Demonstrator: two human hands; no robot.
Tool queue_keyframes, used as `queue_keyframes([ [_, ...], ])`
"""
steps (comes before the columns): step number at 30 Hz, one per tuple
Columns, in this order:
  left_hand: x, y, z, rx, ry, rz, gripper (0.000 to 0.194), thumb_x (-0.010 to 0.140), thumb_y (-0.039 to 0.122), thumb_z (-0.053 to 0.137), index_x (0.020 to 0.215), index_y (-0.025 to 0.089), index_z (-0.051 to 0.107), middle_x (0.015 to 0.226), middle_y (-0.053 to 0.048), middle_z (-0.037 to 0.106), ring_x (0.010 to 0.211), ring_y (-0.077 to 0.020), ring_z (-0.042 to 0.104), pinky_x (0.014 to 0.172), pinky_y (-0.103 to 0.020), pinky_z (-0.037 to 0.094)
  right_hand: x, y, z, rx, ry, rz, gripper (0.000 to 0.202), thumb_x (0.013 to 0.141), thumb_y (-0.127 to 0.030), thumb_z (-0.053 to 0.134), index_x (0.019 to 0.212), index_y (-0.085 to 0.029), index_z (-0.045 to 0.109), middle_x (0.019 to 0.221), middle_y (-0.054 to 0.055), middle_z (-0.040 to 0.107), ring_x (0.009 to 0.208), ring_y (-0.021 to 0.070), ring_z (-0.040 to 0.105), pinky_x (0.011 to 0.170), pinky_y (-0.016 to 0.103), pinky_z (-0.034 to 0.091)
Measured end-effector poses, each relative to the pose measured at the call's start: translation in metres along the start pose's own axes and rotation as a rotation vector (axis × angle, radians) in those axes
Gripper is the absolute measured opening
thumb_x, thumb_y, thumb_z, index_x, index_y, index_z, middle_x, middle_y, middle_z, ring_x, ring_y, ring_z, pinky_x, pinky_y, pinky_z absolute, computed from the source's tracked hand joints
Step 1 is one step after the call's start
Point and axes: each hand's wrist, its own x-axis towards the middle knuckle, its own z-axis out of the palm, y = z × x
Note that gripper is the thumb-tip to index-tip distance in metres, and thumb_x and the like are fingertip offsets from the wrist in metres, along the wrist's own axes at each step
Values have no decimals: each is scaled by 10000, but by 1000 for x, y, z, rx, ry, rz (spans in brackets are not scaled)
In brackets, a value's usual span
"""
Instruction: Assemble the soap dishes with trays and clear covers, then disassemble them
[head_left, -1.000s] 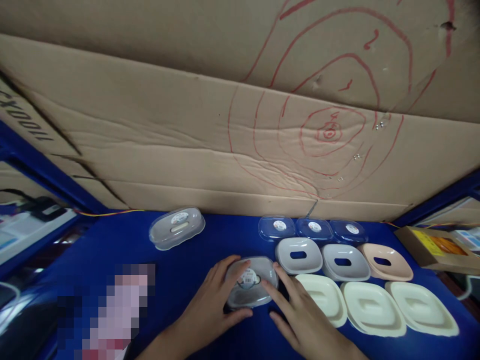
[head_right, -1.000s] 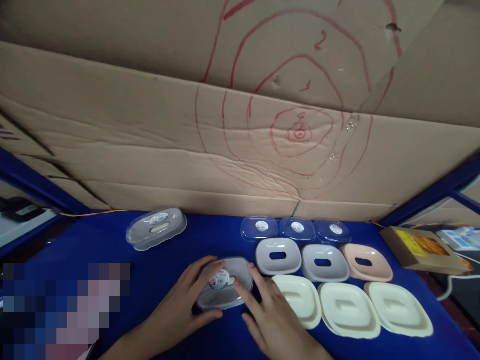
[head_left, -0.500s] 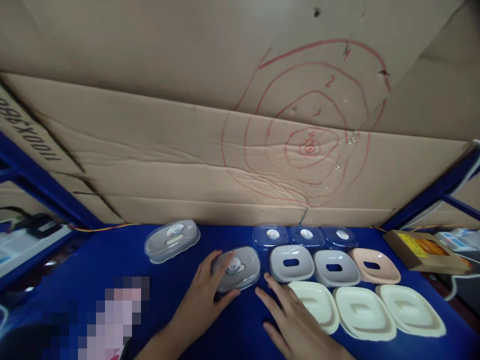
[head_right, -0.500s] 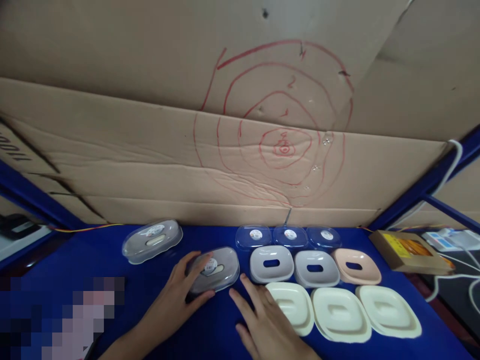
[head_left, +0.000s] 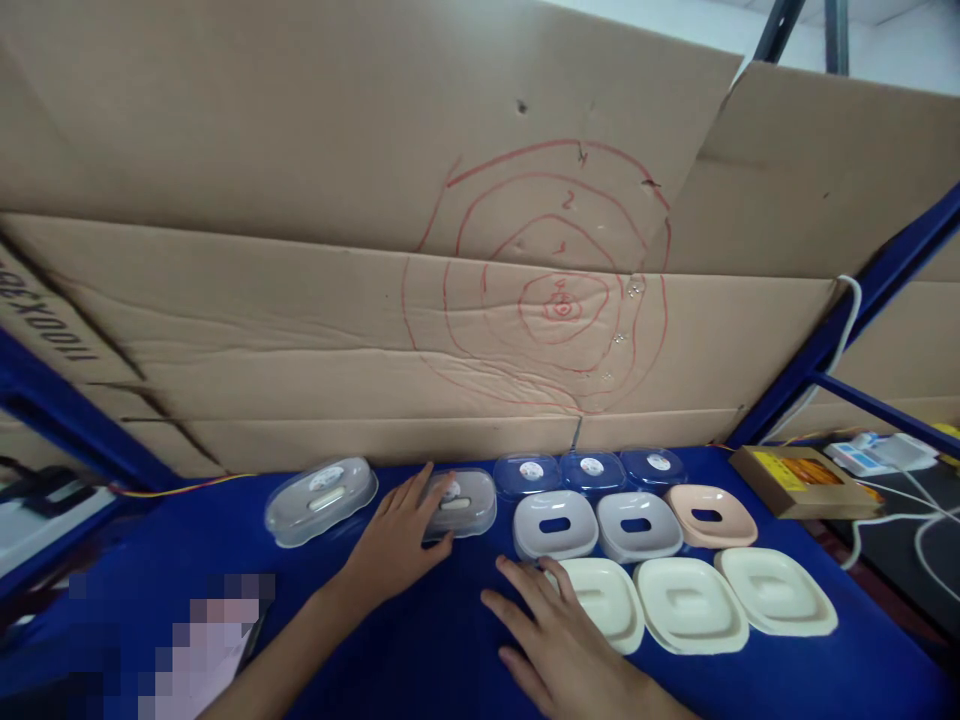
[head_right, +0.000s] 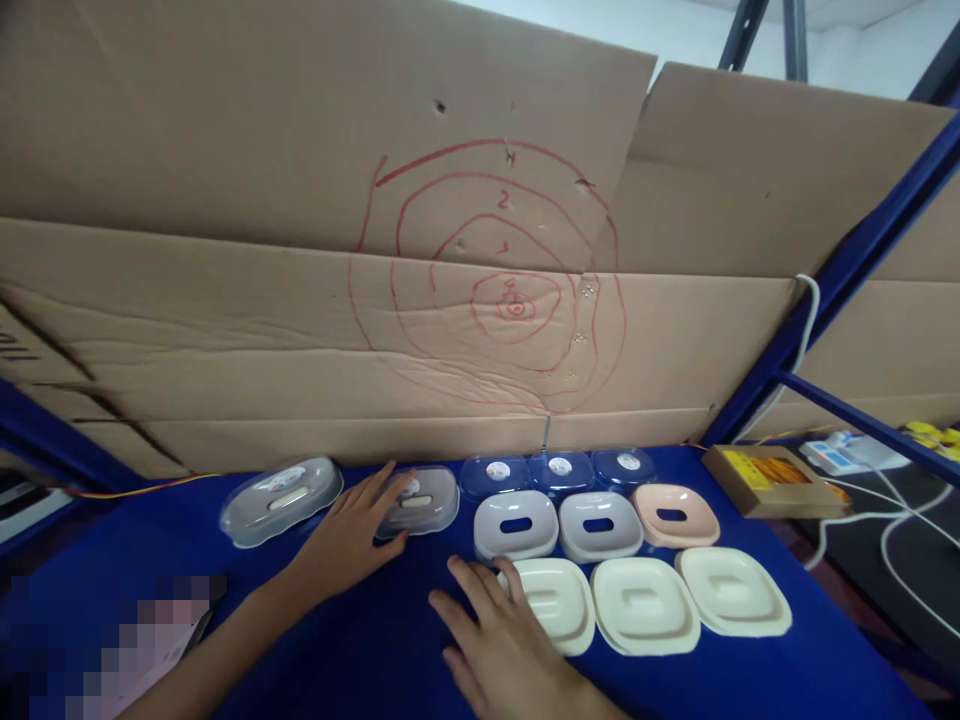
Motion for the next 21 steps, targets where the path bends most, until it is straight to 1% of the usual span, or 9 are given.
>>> queue_keyframes([
  [4, 6, -11, 3, 41, -1, -43, 750, 902, 273, 682, 1616, 172, 476, 1664, -270, 464, 1458, -442, 564, 1164, -612, 483, 0, -2, -2, -18, 23, 33, 577, 1123, -324, 503, 1686, -302, 378, 1768, 116, 365, 1619, 297, 372, 1310, 599, 328],
  [6, 8, -15, 4, 50, 3, -59, 753, 914, 286, 684, 1626, 178, 464, 1669, -265, 459, 1454, -449, 566, 1159, -615, 485, 0, -3, -2, -30, 30, 56, 571, 1125, -337, 504, 1682, -300, 386, 1772, 120, 355, 1609, 310, 387, 1305, 609, 331],
  [7, 9, -17, 4, 49, 3, -64, 743, 932, 327, 689, 1627, 187, 466, 1672, -258, 458, 1445, -456, 573, 1151, -621, 490, 0, -3, -1, -35, 29, 64, 569, 1125, -342, 505, 1680, -296, 390, 1772, 122, 355, 1605, 314, 394, 1302, 611, 336],
  [10, 13, -22, 4, 46, -2, -77, 747, 972, 527, 692, 1620, 215, 487, 1672, -247, 465, 1401, -480, 606, 1123, -656, 501, 1, -2, -1, -41, 14, 68, 564, 1123, -351, 508, 1673, -284, 404, 1768, 128, 361, 1598, 318, 405, 1297, 615, 346],
  [12, 16, -24, 4, 49, -2, -81, 758, 984, 588, 675, 1617, 211, 496, 1665, -250, 474, 1393, -482, 612, 1128, -664, 494, 1, -2, -2, -38, 8, 68, 561, 1123, -353, 505, 1671, -283, 408, 1770, 127, 358, 1602, 316, 399, 1297, 617, 344],
  [18, 20, -28, 7, 41, 11, -121, 688, 1041, 589, 592, 1610, 215, 499, 1659, -243, 486, 1432, -461, 584, 1138, -653, 493, 2, -2, -2, -41, 12, 79, 546, 1120, -340, 512, 1656, -274, 434, 1764, 125, 372, 1606, 312, 392, 1302, 598, 345],
  [21, 20, -26, 10, 56, 24, -142, 704, 1034, 580, 614, 1620, 211, 489, 1696, -249, 425, 1476, -474, 532, 1143, -660, 481, 2, -2, -1, -46, 14, 79, 544, 1122, -339, 508, 1658, -284, 431, 1768, 117, 365, 1605, 311, 396, 1295, 595, 359],
])
